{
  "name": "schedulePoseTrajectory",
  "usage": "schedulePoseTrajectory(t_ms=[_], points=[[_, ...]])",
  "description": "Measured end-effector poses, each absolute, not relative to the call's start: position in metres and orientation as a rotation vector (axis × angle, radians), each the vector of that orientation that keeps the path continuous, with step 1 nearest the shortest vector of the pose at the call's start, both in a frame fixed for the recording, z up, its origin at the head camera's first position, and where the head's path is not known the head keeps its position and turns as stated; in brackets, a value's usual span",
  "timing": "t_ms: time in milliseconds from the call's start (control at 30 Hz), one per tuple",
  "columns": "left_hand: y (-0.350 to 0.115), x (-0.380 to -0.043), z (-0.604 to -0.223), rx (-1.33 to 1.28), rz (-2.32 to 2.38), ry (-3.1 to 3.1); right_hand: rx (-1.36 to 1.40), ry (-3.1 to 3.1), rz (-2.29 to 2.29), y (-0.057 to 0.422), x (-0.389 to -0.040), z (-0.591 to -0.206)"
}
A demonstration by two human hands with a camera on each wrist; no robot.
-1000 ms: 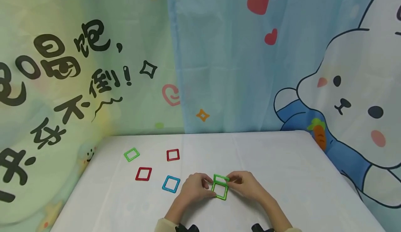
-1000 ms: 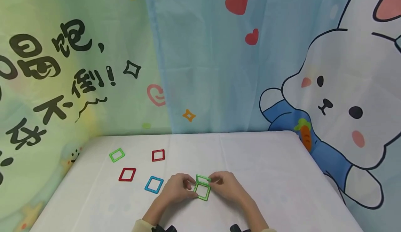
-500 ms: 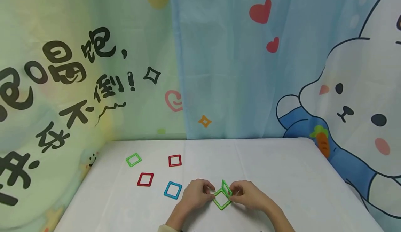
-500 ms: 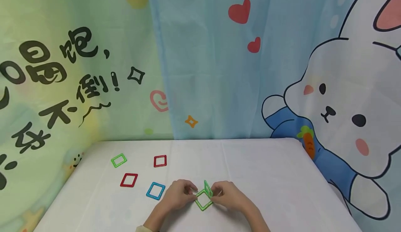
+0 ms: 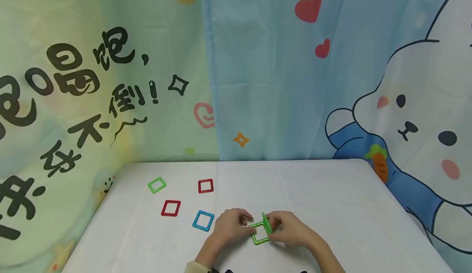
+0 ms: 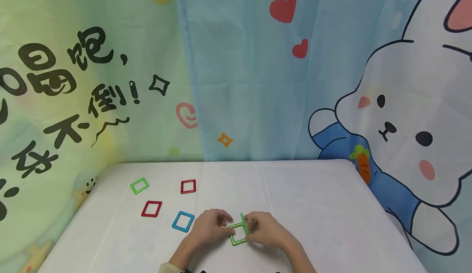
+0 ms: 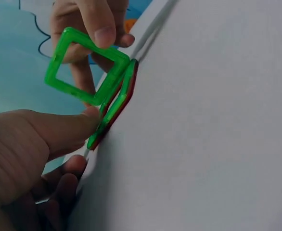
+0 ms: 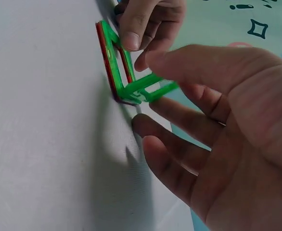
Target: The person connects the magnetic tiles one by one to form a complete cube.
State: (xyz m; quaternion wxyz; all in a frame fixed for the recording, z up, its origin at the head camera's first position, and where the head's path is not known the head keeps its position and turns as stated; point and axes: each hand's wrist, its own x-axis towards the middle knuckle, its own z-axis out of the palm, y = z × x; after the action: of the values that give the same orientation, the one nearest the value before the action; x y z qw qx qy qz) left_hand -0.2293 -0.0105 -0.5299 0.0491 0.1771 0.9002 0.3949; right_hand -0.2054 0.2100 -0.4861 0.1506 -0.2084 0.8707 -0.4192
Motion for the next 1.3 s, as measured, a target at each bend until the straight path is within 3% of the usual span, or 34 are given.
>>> schedulePoseTrajectory(t_ms=[267, 1300], points=[[-0.012, -0.227, -0.531, 0.533, 1.19, 2.746, -0.666, 2.458, -1.243, 0.204, -0.207, -0.494], [-0.016, -0.233, -0.535, 0.479, 1.224, 2.771, -0.516, 2.536, -1.221, 0.208, -0.205, -0.498]])
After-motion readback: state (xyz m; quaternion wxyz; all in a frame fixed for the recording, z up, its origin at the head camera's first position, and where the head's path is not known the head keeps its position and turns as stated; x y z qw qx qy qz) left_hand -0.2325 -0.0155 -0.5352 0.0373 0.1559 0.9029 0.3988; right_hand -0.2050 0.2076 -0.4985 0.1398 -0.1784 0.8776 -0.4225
